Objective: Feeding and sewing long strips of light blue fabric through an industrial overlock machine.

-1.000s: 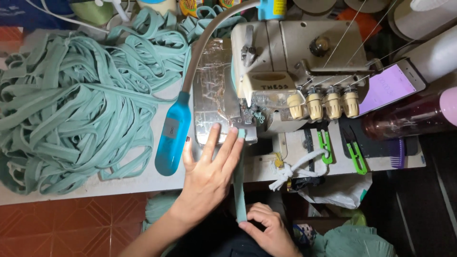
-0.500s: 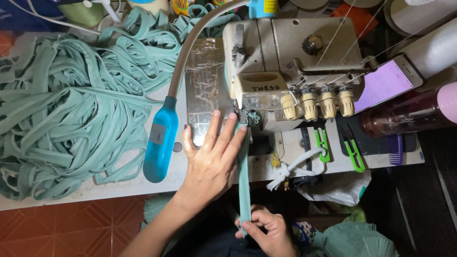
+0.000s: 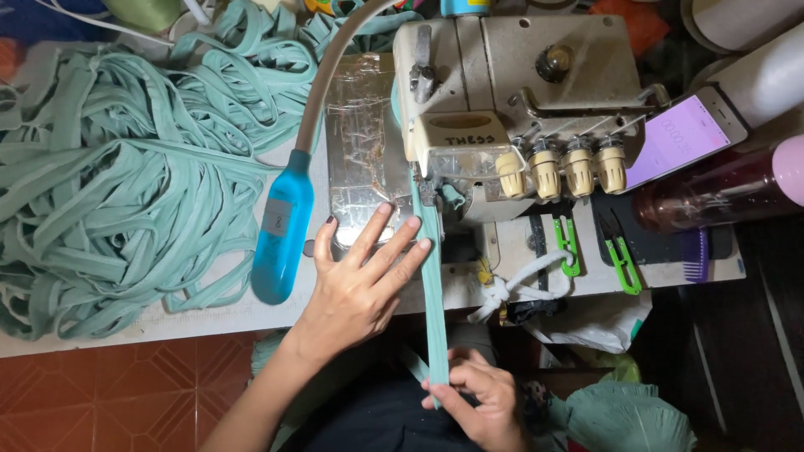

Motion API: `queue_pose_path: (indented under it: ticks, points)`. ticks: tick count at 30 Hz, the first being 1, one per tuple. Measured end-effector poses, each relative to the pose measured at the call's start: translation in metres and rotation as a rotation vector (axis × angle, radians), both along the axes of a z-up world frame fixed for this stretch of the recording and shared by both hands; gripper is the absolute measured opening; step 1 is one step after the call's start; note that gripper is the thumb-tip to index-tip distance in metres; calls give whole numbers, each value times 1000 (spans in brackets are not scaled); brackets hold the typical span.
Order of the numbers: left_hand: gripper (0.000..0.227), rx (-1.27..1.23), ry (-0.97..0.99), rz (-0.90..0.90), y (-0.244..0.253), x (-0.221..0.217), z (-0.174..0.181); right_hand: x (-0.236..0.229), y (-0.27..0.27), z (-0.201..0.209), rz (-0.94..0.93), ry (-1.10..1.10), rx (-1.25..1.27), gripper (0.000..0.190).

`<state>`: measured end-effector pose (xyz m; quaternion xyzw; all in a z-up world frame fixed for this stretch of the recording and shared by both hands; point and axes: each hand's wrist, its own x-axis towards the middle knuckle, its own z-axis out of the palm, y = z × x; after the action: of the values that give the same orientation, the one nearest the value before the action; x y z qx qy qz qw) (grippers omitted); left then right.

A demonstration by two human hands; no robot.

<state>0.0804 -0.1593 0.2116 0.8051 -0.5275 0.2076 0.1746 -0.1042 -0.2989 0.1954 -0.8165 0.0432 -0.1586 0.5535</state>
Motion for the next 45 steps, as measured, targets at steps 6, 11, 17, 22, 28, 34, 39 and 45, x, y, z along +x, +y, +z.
queue_pose_path:
  ticks: [6,11,17,22,28,34,39,45]
  points:
    - [54,6,-24,23,-1,-1,2,23,2,4,-33,98,14,13]
    - [58,20,-37,22,0,0,6,41,2,9,-149,99,104,13]
    - [47,10,-57,28,-1,1,9,64,-4,11,-191,117,234,14]
    - [42,-17,-79,40,-4,2,11,84,-10,9,-197,43,237,12]
    - [43,-176,43,16,-12,1,-4,105,-17,0,-183,-47,256,16]
    - [43,-135,55,35,-13,-2,0,99,-12,-9,-196,-94,465,18]
    - [43,-56,7,93,-3,-23,-5,62,5,-27,-124,1,670,21]
    - [28,-451,601,30,27,-84,-27,-10,19,-115,-233,272,636,16]
